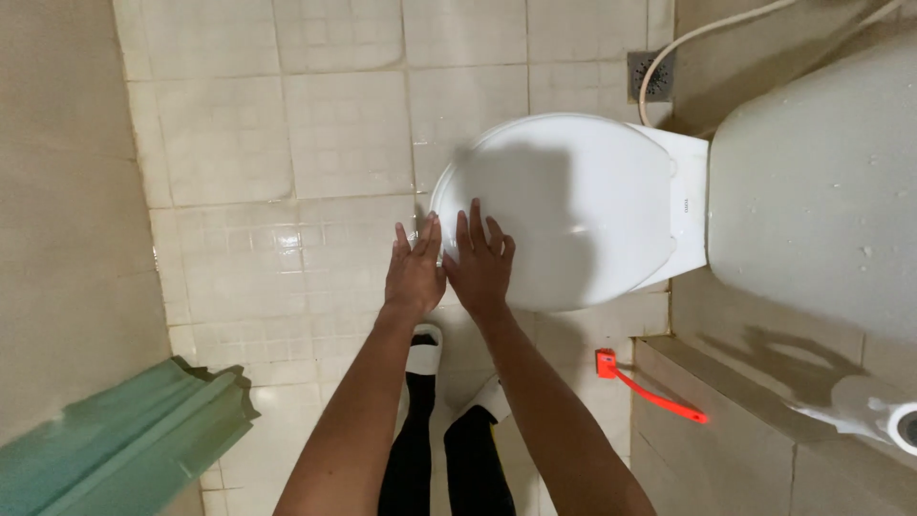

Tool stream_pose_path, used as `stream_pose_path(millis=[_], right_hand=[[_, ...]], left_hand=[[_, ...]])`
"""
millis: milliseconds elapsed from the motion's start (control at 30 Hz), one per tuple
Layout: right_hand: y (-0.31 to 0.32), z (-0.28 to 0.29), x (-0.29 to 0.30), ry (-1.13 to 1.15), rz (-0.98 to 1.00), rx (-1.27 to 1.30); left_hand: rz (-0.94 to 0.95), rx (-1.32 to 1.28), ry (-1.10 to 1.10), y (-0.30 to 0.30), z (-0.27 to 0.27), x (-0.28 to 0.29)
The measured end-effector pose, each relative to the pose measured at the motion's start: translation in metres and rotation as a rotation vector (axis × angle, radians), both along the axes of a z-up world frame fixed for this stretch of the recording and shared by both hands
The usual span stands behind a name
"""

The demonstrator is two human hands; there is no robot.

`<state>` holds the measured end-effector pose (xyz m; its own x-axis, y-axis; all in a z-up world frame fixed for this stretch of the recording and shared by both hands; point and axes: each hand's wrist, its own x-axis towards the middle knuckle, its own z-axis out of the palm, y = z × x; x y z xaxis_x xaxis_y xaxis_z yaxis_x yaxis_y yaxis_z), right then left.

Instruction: The person uses a handheld bidet sprayer to rinse the inside of a toilet bowl. They direct the water stream around the bowl's interior surfaces, then turn off the sprayer and close the toilet seat and lid.

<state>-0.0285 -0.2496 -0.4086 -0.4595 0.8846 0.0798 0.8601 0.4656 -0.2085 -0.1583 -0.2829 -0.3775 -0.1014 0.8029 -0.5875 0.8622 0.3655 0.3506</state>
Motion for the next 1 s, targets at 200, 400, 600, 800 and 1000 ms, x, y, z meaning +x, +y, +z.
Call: stream_pose_path(millis=[200, 400, 600, 800, 1000], right_hand=[[0.001, -0.025, -0.002, -0.021, -0.034, -0.011], [0.012, -0.010, -0.003, -0.053, 0.000, -0.192], [0.016, 0.015, 0.023, -0.020, 0.030, -0.197], [0.030, 0.081, 0.054, -0.033, 0.048, -0.343], [0.027, 0.148, 0.099, -0.024, 0.033, -0.267]], left_hand=[[-0.039, -0.144, 0.025, 0.004, -0.001, -0.001], [-0.045, -0.130, 0.032, 0.005, -0.003, 0.003], [-0.049, -0.174, 0.069, 0.016, 0.049, 0.005], [-0.008, -0.070, 0.069, 0.016, 0.092, 0.017], [-0.073, -0.037, 0.157, 0.016, 0.140, 0.025]])
